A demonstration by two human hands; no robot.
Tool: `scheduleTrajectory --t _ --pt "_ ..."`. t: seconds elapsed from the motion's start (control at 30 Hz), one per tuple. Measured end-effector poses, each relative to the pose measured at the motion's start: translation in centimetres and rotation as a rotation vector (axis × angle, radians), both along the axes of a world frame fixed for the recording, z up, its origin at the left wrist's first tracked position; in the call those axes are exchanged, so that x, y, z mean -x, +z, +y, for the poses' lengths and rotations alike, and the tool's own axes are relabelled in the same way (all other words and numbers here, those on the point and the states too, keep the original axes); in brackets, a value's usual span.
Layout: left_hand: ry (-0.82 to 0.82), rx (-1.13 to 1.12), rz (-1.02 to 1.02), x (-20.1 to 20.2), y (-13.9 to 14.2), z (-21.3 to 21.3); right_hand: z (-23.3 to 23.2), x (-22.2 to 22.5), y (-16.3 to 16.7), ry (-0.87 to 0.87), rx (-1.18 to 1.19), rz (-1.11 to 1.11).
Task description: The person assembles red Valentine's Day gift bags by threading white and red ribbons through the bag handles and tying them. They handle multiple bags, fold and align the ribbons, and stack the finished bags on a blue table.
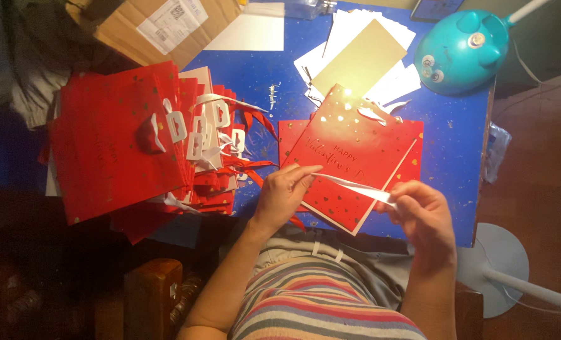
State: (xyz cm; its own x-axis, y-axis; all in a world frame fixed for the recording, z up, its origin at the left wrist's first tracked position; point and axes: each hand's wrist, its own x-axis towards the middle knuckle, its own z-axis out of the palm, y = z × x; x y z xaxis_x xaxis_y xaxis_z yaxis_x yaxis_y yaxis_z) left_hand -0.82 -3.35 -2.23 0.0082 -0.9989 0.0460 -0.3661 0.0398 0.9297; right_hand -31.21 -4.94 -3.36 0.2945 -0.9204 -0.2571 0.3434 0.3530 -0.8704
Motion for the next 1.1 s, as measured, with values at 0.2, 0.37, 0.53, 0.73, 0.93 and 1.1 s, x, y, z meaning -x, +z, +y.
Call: scheduleTrajectory --t 0.2,0.37,0.53,0.73,0.93,1.1 --pt "-0.024 -0.037 -0.027 0.9 -0.2 0.0 0.6 1.4 1.5 -0.073 0.087 -0.187" --pt "-0.071 -0.053 -0.057 1.9 -0.9 0.5 -0.2 -0.9 2.7 -0.181 0.099 0.220" --pt "0.021 0.159 -0.346 2.3 -2.1 -0.1 -0.7 -3.4 1.1 -0.046 0.253 1.199" --pt "0.026 0.038 -0.405 1.5 -2.2 -1.7 1.0 -5.7 -1.9 -0.097 0.310 0.679" --pt "0.063 0.122 -0.441 0.0 -0.8 -2.2 3.1 -6.6 -2.2 0.063 0.034 0.361" --pt "-0.128 -0.135 -0.111 3.9 0.8 -0.6 3.1 -5.6 -2.2 -0.001 0.053 0.498"
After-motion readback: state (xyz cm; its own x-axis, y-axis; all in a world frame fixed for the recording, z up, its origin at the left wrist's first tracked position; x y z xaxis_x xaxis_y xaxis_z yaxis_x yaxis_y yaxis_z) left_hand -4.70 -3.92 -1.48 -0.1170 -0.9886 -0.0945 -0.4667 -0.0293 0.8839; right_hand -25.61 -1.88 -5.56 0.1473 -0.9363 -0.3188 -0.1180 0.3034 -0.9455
